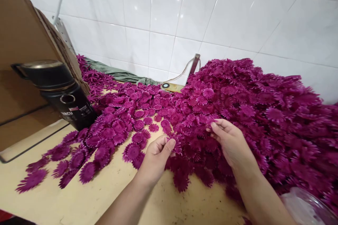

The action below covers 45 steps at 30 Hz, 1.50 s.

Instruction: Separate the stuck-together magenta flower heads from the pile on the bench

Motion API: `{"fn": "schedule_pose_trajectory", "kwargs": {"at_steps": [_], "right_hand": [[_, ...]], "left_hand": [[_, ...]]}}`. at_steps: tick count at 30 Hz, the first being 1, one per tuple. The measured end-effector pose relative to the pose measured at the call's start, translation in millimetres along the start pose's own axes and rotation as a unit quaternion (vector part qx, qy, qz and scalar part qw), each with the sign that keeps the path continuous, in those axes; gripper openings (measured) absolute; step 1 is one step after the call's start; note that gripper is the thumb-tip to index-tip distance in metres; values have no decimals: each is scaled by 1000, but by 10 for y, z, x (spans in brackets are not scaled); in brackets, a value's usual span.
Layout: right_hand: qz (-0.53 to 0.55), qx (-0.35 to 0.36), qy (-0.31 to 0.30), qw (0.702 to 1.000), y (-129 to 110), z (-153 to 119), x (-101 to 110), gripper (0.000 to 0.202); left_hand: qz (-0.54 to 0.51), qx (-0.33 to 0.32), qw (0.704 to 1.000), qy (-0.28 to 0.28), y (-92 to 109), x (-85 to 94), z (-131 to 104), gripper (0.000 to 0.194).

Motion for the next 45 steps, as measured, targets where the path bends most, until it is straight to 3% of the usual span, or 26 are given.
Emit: {"fn": "schedule_pose_trajectory", "kwargs": {"at_steps": [3, 5, 8, 11, 14, 16, 20, 23, 26, 28, 31, 35, 37, 41, 45], "right_hand": [[-157, 187, 67, 967, -361, -89, 149, 26], [-204, 269, 32, 941, -577, -300, 4, 22], [-190, 306, -69, 930, -748, -619, -310, 12], [-152, 247, -168, 942, -642, -776, -572, 7], [-82, 104, -257, 957, -317, -831, -758, 8], [-38, 34, -270, 961, -173, -839, -804, 7], [-48, 50, -189, 979, -182, -655, -673, 11], [-94, 89, -66, 989, -200, -347, -342, 14], [-146, 137, 63, 978, -204, -105, 67, 11], [-179, 205, 89, 958, -310, -106, 168, 12], [-211, 298, 46, 930, -555, -337, 29, 17], [-189, 318, -77, 926, -767, -718, -364, 11], [-177, 275, -139, 935, -711, -805, -537, 8], [-139, 123, -219, 958, -360, -788, -707, 6], [-101, 85, -218, 967, -260, -744, -716, 6]], "left_hand": [[-3, 6, 1000, -27, -16, -75, -9, 40], [-5, 6, 999, -38, -15, -110, -14, 37], [-1, 15, 999, -31, -23, -91, -7, 40], [21, 5, 999, -24, 2, -63, -1, 46], [39, 0, 999, -25, 3, -65, 2, 50], [33, 6, 999, -38, -18, -95, -3, 52], [14, 5, 999, -49, -25, -118, -10, 53], [-2, 10, 1000, -24, -26, -52, -2, 51], [-29, 19, 999, 4, -21, 5, 4, 44], [-28, 19, 999, -10, -7, -34, -3, 37], [2, 19, 999, -38, -2, -110, -14, 30], [14, 24, 999, -26, -38, -84, 12, 37], [21, 18, 1000, -7, -46, -35, 35, 42], [39, 32, 999, -2, -95, -8, 45, 47], [20, 39, 999, -23, -84, -69, 15, 45]]}}
Point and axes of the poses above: each hand's wrist, its own z-axis towards the middle knuckle, its own x-axis out of the back of the hand, y = z × x, the point moved 10 cm from there along z, towards the middle knuckle, and after that the axes turned 10 degrees about y, right-handed, at the moved point
